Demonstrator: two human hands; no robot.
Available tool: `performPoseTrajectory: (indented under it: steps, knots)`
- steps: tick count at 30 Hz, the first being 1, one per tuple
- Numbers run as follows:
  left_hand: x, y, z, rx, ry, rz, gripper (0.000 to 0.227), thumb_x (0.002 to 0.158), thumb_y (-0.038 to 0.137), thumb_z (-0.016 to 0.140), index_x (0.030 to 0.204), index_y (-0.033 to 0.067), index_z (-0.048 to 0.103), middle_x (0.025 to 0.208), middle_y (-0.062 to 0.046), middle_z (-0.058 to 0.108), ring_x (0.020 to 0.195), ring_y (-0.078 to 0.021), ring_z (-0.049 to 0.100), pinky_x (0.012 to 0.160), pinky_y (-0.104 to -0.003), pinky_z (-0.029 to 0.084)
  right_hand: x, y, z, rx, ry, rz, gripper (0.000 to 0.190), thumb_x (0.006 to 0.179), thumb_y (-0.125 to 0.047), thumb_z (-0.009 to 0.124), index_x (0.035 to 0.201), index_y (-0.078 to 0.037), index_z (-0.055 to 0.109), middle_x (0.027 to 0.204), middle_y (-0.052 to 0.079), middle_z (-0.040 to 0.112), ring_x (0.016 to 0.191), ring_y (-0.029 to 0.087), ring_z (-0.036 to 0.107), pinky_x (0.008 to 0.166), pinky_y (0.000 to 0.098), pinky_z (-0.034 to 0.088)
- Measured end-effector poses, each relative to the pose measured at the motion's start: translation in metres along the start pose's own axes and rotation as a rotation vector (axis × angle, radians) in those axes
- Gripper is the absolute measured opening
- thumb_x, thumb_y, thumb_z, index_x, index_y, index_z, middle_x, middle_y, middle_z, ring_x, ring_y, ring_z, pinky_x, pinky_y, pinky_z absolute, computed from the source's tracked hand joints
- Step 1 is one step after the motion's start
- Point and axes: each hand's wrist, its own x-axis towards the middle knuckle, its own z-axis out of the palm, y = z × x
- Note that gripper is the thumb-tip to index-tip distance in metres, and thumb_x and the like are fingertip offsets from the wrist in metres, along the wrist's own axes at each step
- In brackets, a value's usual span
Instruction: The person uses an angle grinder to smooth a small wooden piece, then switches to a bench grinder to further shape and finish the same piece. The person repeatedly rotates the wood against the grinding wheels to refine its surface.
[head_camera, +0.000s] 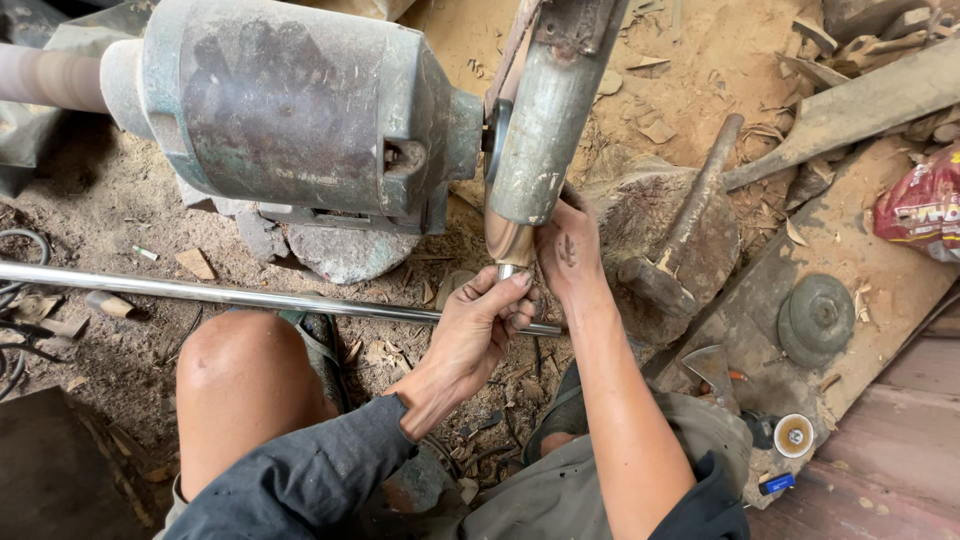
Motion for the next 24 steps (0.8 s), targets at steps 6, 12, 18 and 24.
performPoseTrajectory:
  steps: [6, 12, 18, 24]
  knots:
    - [0.007, 0.001, 0.006, -0.035, -0.005, 0.028, 0.01, 0.094, 0.009, 0.072, 0.102, 0.0031, 0.071, 0.086, -0.008, 0.075, 0.07, -0.011, 0.071, 0.065, -0.022, 0.058, 0.01, -0.003, -0.001, 0.083, -0.082, -0.043, 0.027, 0.095, -0.002, 0.059, 0.118, 0.011, 0.059, 0.106, 0.018, 0.064, 0.097, 0.023, 0.064, 0.093, 0.0386, 0.053]
    - [0.009, 0.002, 0.011, -0.059, 0.026, 0.04, 0.012, 0.092, 0.007, 0.073, 0.104, 0.0015, 0.072, 0.086, -0.009, 0.075, 0.069, -0.011, 0.07, 0.064, -0.021, 0.059, 0.016, -0.001, -0.003, 0.064, -0.018, -0.02, 0.025, 0.093, -0.006, 0.059, 0.113, 0.009, 0.061, 0.104, 0.018, 0.066, 0.097, 0.023, 0.067, 0.095, 0.0365, 0.055]
    - [0.01, 0.002, 0.013, -0.079, 0.04, 0.052, 0.012, 0.093, 0.006, 0.073, 0.104, -0.0005, 0.072, 0.085, -0.007, 0.074, 0.07, -0.0102, 0.07, 0.065, -0.02, 0.06, 0.015, 0.003, -0.003, 0.063, -0.048, -0.055, 0.026, 0.095, -0.006, 0.062, 0.115, 0.01, 0.062, 0.105, 0.019, 0.064, 0.097, 0.025, 0.063, 0.093, 0.0383, 0.053]
    - [-0.004, -0.001, 0.008, -0.034, 0.016, 0.02, 0.009, 0.094, 0.008, 0.072, 0.102, 0.0032, 0.071, 0.086, -0.007, 0.074, 0.068, -0.0095, 0.069, 0.064, -0.021, 0.059, -0.001, 0.001, 0.003, -0.054, -0.051, -0.051, 0.04, 0.094, -0.016, 0.063, 0.125, 0.009, 0.06, 0.112, 0.019, 0.066, 0.109, 0.025, 0.065, 0.103, 0.0397, 0.054]
